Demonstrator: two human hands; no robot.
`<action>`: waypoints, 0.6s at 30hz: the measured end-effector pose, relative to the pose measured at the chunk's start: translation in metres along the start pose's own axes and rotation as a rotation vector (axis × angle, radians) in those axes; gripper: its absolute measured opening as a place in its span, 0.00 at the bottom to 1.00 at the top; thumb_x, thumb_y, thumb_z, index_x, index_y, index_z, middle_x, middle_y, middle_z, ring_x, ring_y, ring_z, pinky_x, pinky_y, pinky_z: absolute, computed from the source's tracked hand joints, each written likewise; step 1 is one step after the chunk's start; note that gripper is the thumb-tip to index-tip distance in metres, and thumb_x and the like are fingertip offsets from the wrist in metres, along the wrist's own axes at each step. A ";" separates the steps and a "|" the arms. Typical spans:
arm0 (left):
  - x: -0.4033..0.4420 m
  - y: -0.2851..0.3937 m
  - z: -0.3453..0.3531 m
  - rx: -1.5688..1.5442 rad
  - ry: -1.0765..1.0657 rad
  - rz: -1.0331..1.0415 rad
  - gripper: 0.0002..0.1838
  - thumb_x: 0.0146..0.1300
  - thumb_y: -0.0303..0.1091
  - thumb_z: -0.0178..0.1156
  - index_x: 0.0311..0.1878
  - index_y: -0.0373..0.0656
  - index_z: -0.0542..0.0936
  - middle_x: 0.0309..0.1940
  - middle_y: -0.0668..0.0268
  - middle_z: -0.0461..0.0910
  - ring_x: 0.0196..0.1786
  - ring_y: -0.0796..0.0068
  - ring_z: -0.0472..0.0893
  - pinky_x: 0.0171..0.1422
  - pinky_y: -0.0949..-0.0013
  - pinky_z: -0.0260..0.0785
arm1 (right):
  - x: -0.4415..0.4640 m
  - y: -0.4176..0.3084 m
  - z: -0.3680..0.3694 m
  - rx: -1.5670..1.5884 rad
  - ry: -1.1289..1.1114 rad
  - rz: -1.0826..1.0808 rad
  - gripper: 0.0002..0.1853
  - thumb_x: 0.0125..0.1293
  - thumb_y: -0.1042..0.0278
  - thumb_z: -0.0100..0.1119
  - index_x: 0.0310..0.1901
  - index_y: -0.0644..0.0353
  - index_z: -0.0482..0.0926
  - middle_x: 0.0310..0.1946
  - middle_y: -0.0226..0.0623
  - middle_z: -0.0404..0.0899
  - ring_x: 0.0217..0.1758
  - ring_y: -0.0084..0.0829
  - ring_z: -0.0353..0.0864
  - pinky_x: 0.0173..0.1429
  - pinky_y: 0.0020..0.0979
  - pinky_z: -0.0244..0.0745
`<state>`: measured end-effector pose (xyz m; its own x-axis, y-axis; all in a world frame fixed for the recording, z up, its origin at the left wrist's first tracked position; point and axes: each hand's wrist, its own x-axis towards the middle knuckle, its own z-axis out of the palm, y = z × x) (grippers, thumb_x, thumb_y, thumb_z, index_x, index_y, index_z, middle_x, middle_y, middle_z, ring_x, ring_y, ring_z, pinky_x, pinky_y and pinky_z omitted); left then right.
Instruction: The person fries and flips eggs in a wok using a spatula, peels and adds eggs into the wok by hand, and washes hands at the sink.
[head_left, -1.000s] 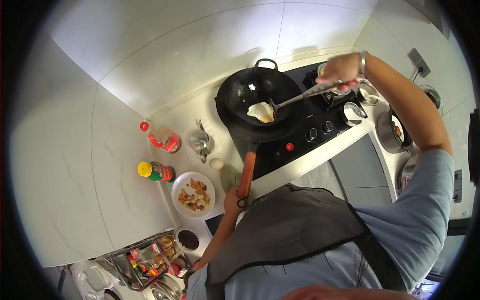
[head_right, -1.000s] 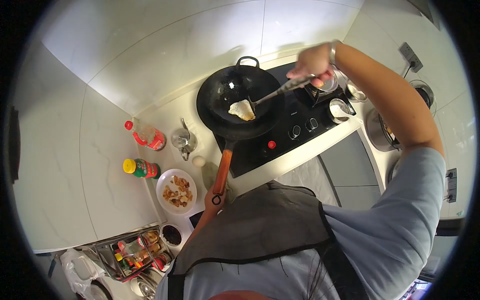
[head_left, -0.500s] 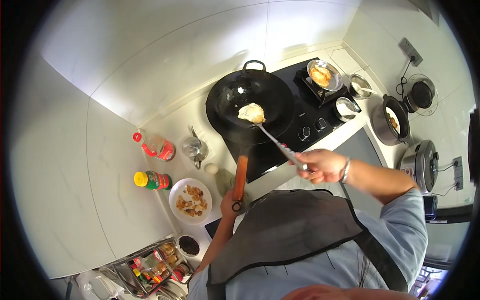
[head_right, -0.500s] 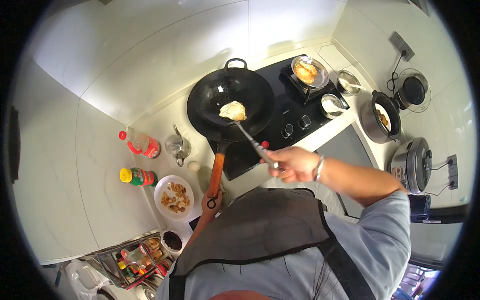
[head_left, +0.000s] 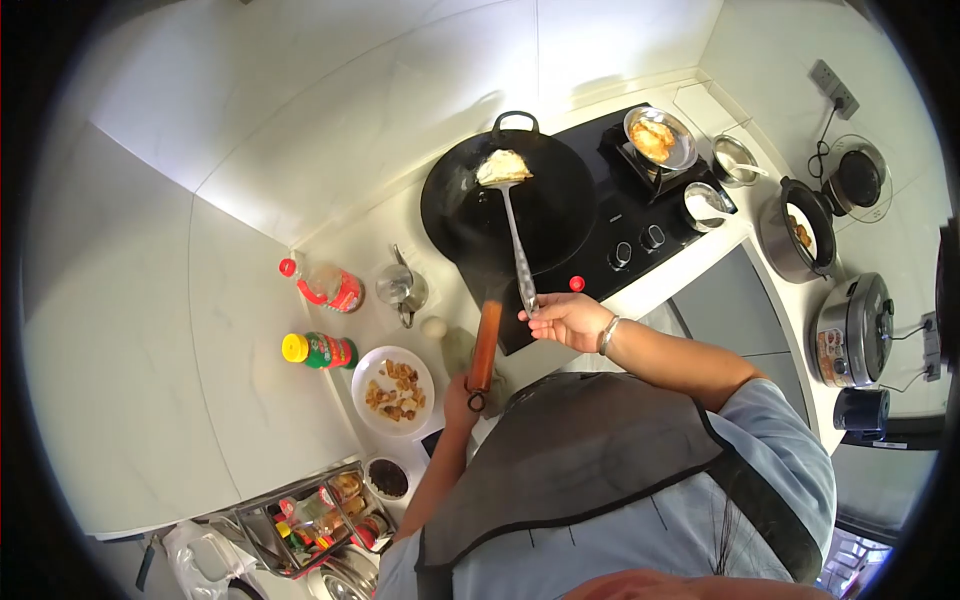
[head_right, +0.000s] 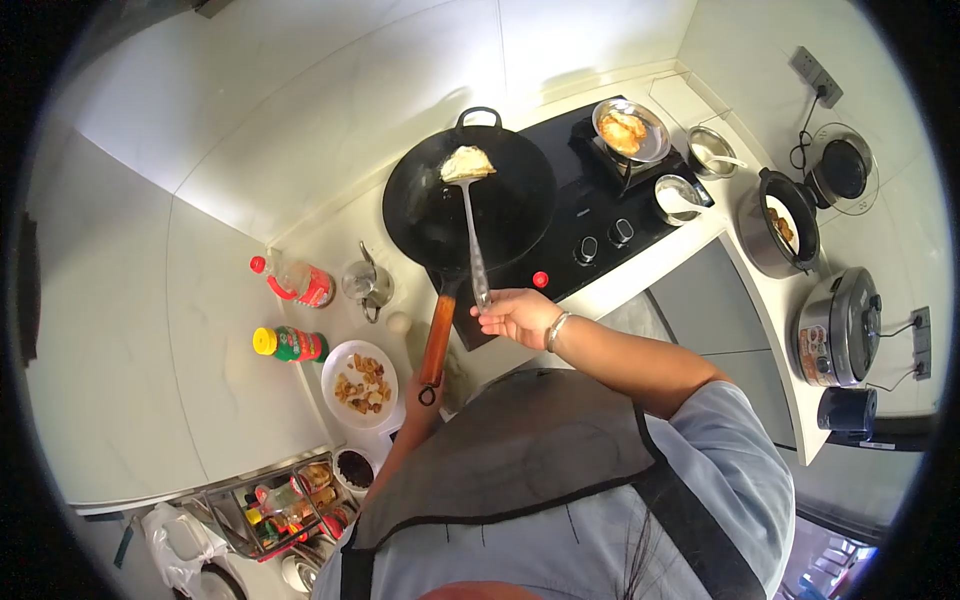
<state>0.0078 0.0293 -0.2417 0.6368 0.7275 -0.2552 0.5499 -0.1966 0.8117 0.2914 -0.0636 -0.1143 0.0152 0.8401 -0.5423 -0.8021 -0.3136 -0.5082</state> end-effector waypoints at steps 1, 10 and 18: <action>0.005 0.018 -0.013 0.106 -0.017 0.020 0.14 0.56 0.36 0.64 0.44 0.40 0.78 0.37 0.52 0.81 0.41 0.50 0.80 0.45 0.56 0.71 | -0.001 0.000 0.004 -0.001 -0.002 0.005 0.13 0.65 0.76 0.58 0.51 0.64 0.74 0.44 0.35 0.81 0.40 0.23 0.81 0.50 0.28 0.79; 0.088 0.038 -0.061 0.825 0.294 0.263 0.27 0.48 0.30 0.66 0.56 0.47 0.75 0.48 0.55 0.76 0.56 0.54 0.72 0.60 0.53 0.64 | -0.001 0.011 0.017 -0.026 -0.031 0.010 0.12 0.63 0.76 0.61 0.48 0.64 0.73 0.45 0.35 0.81 0.40 0.24 0.81 0.52 0.29 0.78; 0.105 0.020 -0.056 0.901 0.178 0.281 0.21 0.54 0.28 0.57 0.54 0.45 0.75 0.43 0.57 0.77 0.49 0.53 0.76 0.51 0.55 0.70 | -0.006 0.013 0.015 0.020 -0.055 0.031 0.13 0.61 0.74 0.65 0.45 0.64 0.75 0.42 0.36 0.81 0.41 0.25 0.81 0.54 0.31 0.78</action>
<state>0.0556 0.1385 -0.2230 0.7580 0.6516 0.0307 0.6460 -0.7563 0.1033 0.2716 -0.0666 -0.1075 -0.0424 0.8534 -0.5196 -0.8133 -0.3315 -0.4782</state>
